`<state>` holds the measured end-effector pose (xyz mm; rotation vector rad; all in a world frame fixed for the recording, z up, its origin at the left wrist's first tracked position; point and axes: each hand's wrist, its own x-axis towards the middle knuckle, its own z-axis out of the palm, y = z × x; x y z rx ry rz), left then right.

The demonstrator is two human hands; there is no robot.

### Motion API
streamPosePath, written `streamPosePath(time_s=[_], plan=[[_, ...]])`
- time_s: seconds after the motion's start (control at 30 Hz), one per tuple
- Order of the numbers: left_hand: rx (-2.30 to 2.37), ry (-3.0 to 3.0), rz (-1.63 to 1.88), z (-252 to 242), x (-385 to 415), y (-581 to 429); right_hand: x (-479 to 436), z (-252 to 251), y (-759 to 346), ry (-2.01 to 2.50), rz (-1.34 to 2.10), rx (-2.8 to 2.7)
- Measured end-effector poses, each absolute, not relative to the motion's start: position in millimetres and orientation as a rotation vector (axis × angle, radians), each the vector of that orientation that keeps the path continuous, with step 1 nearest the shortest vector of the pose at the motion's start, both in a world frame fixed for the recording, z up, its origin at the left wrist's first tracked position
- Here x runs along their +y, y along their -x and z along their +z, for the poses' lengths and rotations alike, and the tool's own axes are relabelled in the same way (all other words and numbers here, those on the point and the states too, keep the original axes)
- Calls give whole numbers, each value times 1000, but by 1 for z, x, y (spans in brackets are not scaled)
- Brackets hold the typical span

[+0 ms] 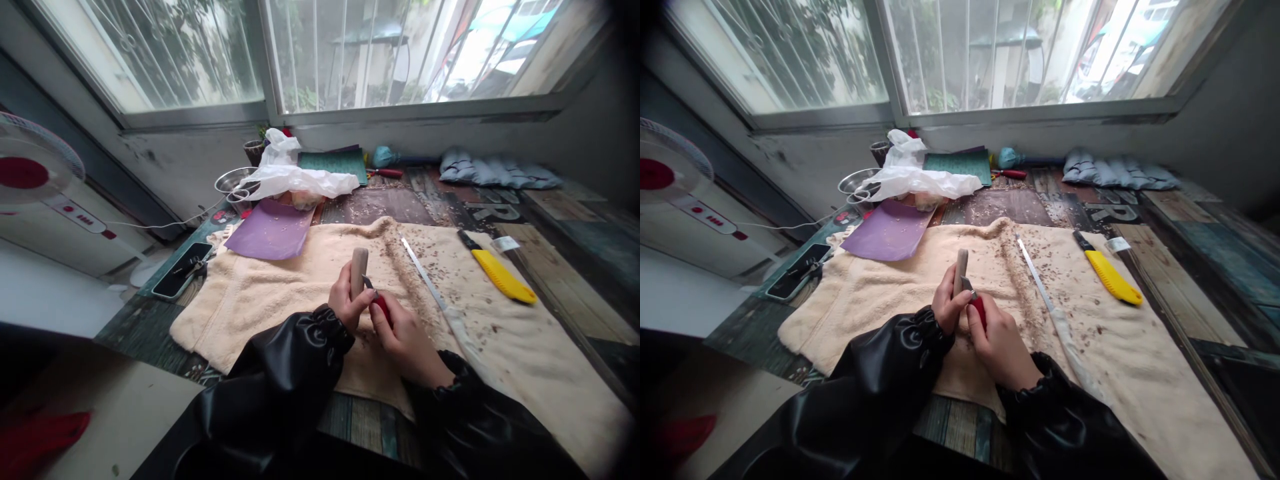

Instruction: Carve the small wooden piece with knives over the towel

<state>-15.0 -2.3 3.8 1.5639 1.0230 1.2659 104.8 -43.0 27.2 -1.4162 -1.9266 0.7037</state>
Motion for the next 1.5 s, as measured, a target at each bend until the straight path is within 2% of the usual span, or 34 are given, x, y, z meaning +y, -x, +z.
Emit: streamPosePath(time_s=[0.57,1.1,1.5], plan=[[1070,-1534,1231,8,-5,13,-44,25,-104,1444,581,-1920],[904,-1308,1252,1,-2,11,-45,31,-106,1409,732,-1912],[1045,-1509,1246,9,-2,17,-48,32,-105,1441,707,-1955]])
